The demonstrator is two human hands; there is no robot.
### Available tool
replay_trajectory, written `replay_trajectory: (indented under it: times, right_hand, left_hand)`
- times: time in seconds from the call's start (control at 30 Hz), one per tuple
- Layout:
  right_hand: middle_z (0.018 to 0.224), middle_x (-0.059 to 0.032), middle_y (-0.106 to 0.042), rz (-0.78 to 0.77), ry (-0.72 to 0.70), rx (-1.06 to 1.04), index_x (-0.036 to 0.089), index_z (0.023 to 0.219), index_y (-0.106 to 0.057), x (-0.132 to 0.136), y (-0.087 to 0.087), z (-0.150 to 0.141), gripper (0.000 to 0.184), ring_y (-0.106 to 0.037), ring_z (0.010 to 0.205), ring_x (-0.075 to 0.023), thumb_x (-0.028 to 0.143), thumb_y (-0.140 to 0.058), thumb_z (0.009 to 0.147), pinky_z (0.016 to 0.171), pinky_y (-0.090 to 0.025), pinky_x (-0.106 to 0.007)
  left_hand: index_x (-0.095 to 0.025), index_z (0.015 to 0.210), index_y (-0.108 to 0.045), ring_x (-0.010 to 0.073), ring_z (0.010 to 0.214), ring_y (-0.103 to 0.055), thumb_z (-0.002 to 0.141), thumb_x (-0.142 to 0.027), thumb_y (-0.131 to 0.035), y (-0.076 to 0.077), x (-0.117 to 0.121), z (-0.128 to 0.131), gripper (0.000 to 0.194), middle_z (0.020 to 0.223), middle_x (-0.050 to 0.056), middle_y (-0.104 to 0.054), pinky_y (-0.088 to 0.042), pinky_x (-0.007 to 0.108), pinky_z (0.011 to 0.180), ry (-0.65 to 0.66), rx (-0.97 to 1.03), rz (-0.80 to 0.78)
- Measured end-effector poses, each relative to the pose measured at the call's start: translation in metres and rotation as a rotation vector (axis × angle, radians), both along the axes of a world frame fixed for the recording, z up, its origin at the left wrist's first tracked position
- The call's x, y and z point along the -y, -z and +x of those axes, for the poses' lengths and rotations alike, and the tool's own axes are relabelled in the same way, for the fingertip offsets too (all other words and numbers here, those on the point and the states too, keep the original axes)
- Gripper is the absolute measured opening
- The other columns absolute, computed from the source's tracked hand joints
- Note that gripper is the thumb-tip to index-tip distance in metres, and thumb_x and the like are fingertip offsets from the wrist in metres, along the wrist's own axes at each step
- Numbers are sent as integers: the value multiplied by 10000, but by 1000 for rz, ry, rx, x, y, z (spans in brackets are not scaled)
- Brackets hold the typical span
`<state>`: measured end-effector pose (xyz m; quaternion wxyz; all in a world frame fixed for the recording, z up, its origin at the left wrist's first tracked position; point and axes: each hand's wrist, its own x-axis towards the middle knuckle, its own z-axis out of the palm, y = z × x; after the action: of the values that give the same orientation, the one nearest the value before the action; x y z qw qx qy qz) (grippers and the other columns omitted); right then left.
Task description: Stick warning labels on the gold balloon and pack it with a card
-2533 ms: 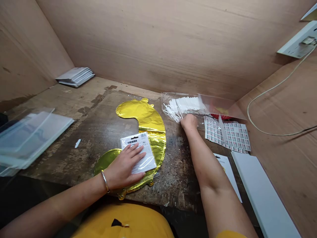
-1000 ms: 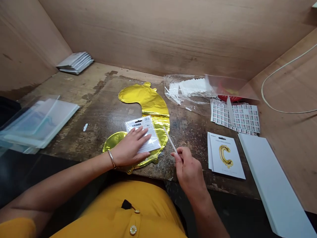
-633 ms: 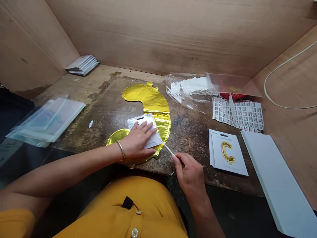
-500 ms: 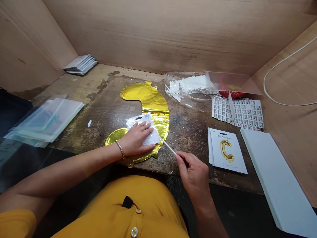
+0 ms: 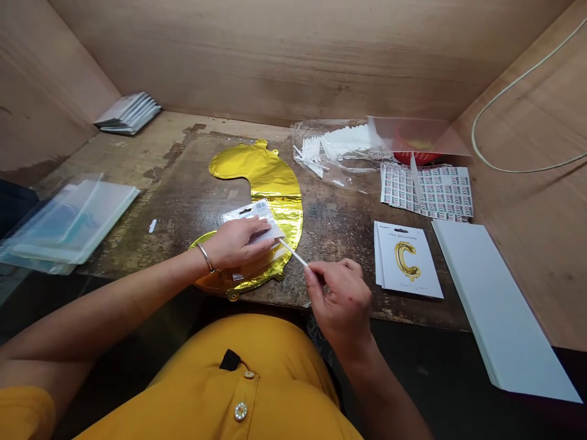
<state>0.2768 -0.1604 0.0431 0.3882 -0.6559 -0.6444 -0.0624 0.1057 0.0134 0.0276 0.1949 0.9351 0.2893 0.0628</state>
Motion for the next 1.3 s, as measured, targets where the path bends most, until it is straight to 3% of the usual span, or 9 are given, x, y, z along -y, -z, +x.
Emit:
replay_trajectory:
  times: [0.13,0.23,0.37,0.53,0.63,0.83,1.03,1.17,1.3]
  right_hand:
    - [704,-10,-667,-83,-29,125,199,775,-602,-22,20,-2,122,-561,635,-144,206,-551,886,774,-419,-317]
    - [659,-40,-626,-205,-43,180,205,699,-557,-39,40,-10,250,-538,651,-173,210,-450,924,756,-397,-327]
    - [636,-45,-594,-253,-36,167,210,670,-523,-49,57,-19,270,-519,650,-184,207,-433,925,690,-376,-309]
    - [697,-20,-649,-362,-74,63,200,809,-568,-42,50,-3,86,-574,646,-162,227,-534,883,607,-384,-258]
    - [775,0,-684,-511,-219,-16,213,876,-583,-47,44,12,31,-609,668,-139,222,-554,871,621,-405,-230]
    - [657,-16,-635,-516,-129,216,202,669,-553,-71,45,25,238,-547,588,-141,336,-593,862,564,-335,-248]
    - [778,-20,-681,-546,-269,158,205,785,-619,-73,44,30,135,-608,710,-150,261,-552,888,652,-411,-242]
    - [759,-53,-667,-494,-205,262,194,763,-631,-74,46,25,196,-603,705,-177,255,-511,906,651,-447,-285]
    - [1124,-112,-678,-297,-312,264,180,1071,-655,-69,51,21,216,-594,1073,-234,211,-513,912,906,-497,-379]
  left_hand:
    - [-177,914,-640,247,889,-600,920,-594,-370,1,5,1,496,884,82,-662,-453,346,785,13,-19,54]
    - [-162,1088,-609,292,1049,-568,902,-538,-448,7,10,2,449,1042,115,-655,-442,401,901,6,6,119]
    - [-150,1285,-514,316,1148,-523,822,-623,-533,18,8,0,661,1228,161,-578,-370,476,1022,12,29,134]
    - [-283,1441,-361,443,1401,-194,807,-694,-493,29,-2,-4,767,1531,153,-266,-121,666,1080,-113,-82,143]
    - [-296,1491,-243,456,1423,-110,818,-708,-457,33,-4,-5,818,1579,149,-147,-116,660,1086,-92,-120,92]
    - [-309,1476,-286,466,1418,-122,812,-705,-473,33,-4,-7,796,1572,155,-172,-115,646,1094,-60,-132,99]
    - [-324,1465,-309,465,1416,-129,816,-691,-481,34,-3,-10,766,1571,144,-184,-114,647,1094,-48,-106,101]
    - [-332,1456,-329,476,1412,-128,809,-688,-497,34,-8,-8,757,1575,133,-181,-119,662,1085,-60,-100,90]
    - [-293,1435,-388,463,1415,-140,815,-632,-544,22,-3,-12,724,1568,131,-213,-130,670,1087,-8,-66,129]
